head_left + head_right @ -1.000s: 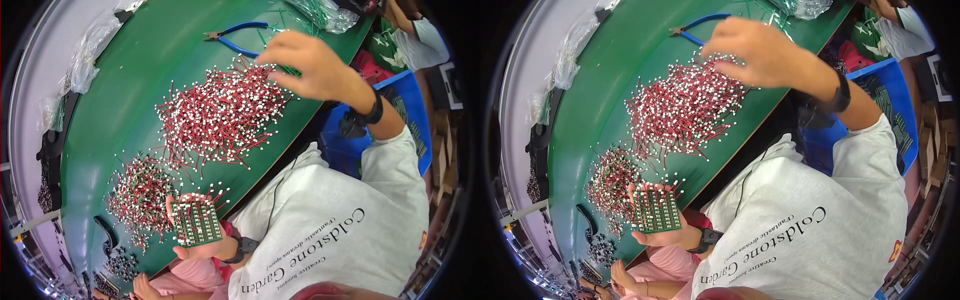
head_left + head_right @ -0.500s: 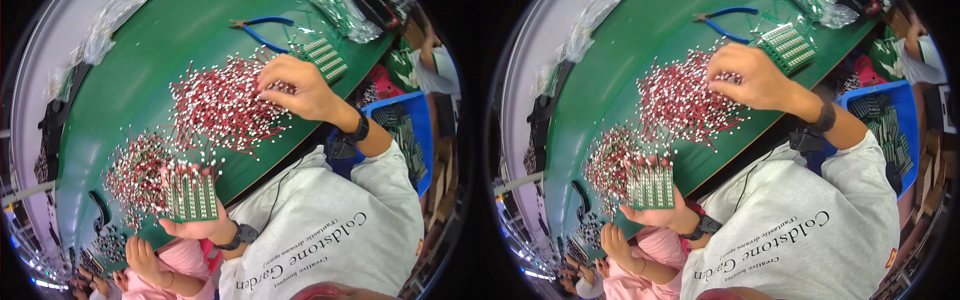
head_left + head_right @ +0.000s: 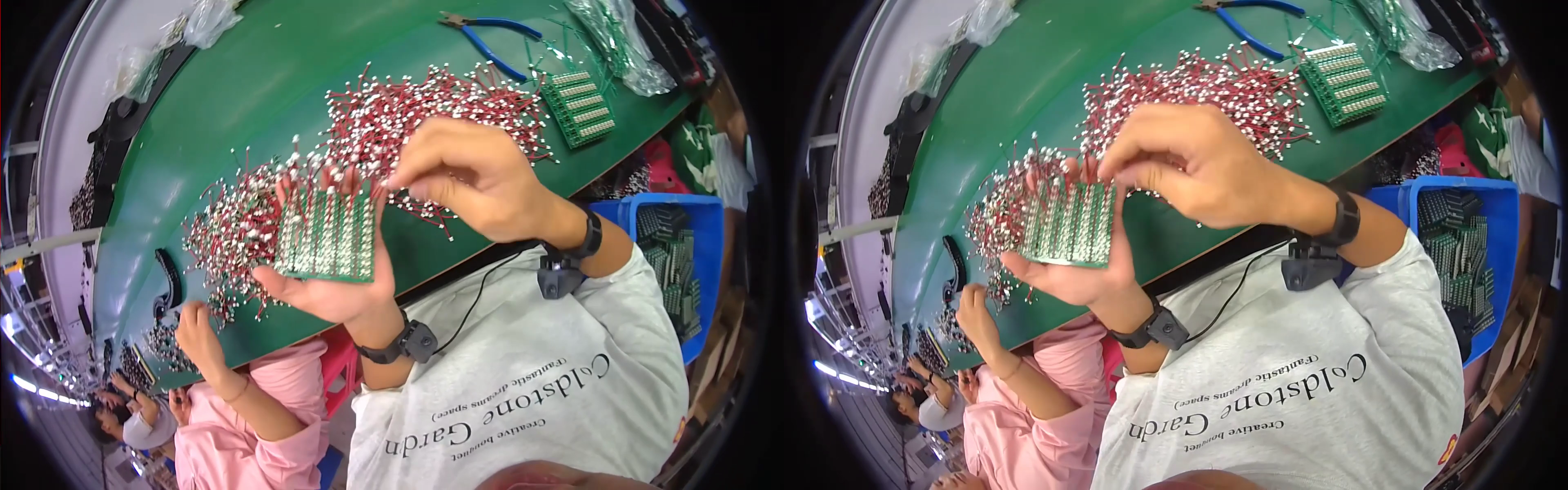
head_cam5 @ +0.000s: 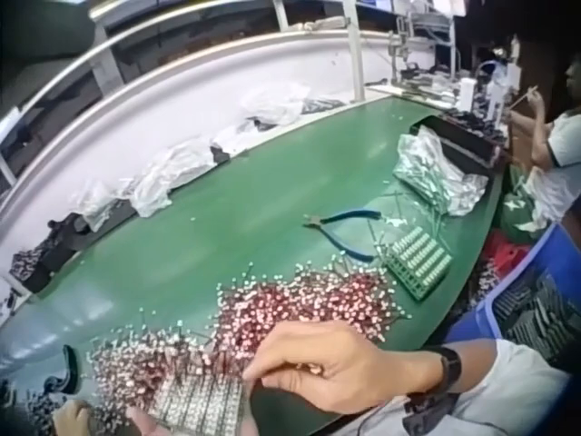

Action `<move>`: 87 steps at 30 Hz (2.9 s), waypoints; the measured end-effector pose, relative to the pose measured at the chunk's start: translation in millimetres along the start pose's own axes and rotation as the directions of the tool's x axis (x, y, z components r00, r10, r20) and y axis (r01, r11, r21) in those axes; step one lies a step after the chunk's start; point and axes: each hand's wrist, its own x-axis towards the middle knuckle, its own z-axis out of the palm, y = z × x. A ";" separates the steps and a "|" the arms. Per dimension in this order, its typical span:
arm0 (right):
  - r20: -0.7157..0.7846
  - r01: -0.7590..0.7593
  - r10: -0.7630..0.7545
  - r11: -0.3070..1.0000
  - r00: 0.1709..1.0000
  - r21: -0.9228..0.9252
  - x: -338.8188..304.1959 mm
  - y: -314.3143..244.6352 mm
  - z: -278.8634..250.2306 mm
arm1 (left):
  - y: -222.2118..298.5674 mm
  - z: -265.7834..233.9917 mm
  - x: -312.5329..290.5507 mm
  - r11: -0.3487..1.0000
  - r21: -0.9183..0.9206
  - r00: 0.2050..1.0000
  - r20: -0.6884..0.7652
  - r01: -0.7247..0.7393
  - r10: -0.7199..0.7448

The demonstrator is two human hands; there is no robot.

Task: The person picks up a circuit board and inserts small white connectors with red wires into it one at a time by hand. They occasionally move the pile of components on the table and eventually set the board down to pick up a new one.

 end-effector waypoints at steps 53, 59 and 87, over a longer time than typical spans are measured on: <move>0.158 0.079 -0.047 0.976 0.986 -0.203 -4.0 19.1 8.7 | 18.8 -10.8 -22.9 0.934 0.236 0.955 -0.063 -0.266 0.288; 0.177 -0.035 0.023 0.997 0.984 0.068 -1.2 5.3 35.0 | 9.1 -6.3 -20.9 0.951 0.173 0.962 -0.045 -0.257 0.268; 0.182 0.065 -0.030 0.980 0.983 -0.187 -16.4 27.6 62.7 | -8.2 -10.1 -29.7 0.956 0.204 0.977 0.076 -0.213 0.201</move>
